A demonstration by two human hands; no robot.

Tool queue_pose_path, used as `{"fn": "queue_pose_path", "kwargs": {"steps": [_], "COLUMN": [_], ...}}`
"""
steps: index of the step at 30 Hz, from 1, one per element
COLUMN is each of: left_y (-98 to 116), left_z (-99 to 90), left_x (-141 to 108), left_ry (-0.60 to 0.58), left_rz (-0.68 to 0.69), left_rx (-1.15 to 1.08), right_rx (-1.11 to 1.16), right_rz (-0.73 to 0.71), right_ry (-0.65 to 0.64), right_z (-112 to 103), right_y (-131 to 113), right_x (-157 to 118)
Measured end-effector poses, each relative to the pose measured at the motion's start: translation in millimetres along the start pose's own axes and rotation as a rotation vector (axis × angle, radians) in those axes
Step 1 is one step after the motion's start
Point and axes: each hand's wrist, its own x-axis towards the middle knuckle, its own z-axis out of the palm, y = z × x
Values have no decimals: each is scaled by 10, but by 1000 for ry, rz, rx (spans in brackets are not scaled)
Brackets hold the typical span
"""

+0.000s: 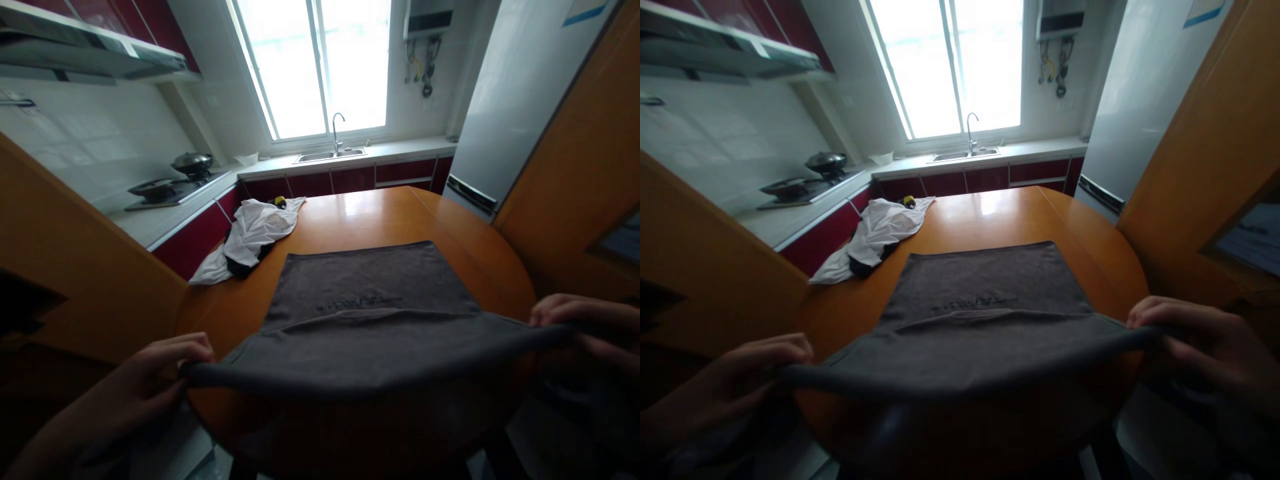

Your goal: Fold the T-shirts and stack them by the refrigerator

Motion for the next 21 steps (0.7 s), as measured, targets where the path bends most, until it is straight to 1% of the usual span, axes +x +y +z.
{"fn": "queue_pose_path", "kwargs": {"steps": [2,3,5,8,10,11,14,16,19,21], "left_y": [-121,-208,-418,-744,-906,-963,-1068,-1130,-1280,-1410], "left_z": [-49,-55,-31,62,135,169,277,379,616,814], "left_x": [112,178,325,595,813,934,1326,1599,1985,2192], "left_ry": [-108,-115,-31,125,209,231,211,187,167,119], "left_rz": [-5,-31,-102,-201,-263,-288,-333,-347,-364,-382], "left_rx": [-177,-245,-310,-406,-489,-534,-651,-707,-719,-668], "right_rx": [33,40,54,79,100,114,149,154,134,102], "right_rz": [51,71,101,135,161,179,232,254,300,358], "right_ry": [29,39,55,92,114,115,90,79,81,81], "right_z": [-33,-38,-30,16,68,102,244,379,639,828], "right_y": [-52,-69,-75,-18,46,83,227,366,653,874], "right_x": [177,288,535,920,1171,1296,1669,1909,2217,2363]}}
